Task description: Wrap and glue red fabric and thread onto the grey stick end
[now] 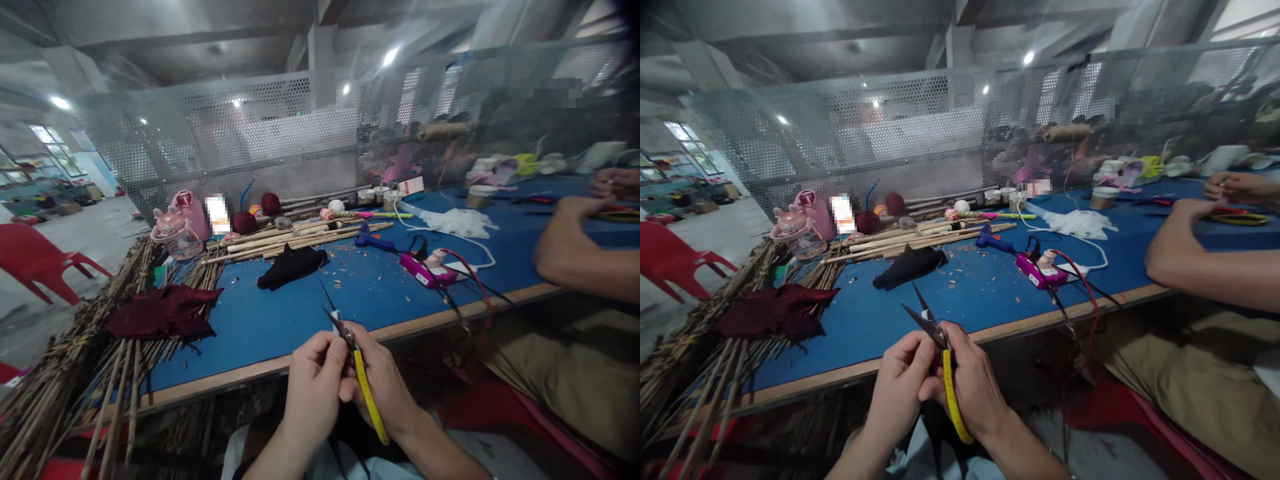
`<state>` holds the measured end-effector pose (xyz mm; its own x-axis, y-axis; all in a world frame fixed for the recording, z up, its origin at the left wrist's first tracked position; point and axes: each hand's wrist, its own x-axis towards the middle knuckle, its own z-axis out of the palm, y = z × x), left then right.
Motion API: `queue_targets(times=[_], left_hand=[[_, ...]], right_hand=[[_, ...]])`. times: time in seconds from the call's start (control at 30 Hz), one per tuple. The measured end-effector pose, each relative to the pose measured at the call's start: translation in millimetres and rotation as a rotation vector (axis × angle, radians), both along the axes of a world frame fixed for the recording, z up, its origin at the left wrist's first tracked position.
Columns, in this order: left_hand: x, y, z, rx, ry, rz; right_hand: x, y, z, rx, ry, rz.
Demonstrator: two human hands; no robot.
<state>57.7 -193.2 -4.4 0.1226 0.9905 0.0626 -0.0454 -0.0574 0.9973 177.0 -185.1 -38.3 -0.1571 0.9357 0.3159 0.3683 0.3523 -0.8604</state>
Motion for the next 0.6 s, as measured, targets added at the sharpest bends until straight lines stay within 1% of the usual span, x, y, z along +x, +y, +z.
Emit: queue_targets(times=[0.1, 0.2, 0.33, 0.4, 0.5, 0.6], left_hand=[[0, 0, -0.8, 0.033, 0.035, 0.025], [-2, 1, -2.2, 0.076, 0.106, 0.058], [-6, -1, -3.8, 0.101, 0.200, 0.075], [-9, -3, -4.0, 0.100, 0.218, 0.049], [-12, -7, -2.9, 0.108, 0.225, 0.008], [-13, -9, 0.5, 0.109, 0.217, -0.013]], right_hand=[[-1, 1, -2.7, -0.037, 0.033, 0.036], [-3, 1, -3.1, -0.026, 0.065, 0.084], [-2, -2, -0.8, -0.009, 0.009, 0.104], [-2, -6, -0.4, 0.029, -0.052, 0.076], [-2, -10, -2.2, 0.154, -0.124, 0.017], [-5, -9, -5.5, 0.203, -0.123, 0.002]])
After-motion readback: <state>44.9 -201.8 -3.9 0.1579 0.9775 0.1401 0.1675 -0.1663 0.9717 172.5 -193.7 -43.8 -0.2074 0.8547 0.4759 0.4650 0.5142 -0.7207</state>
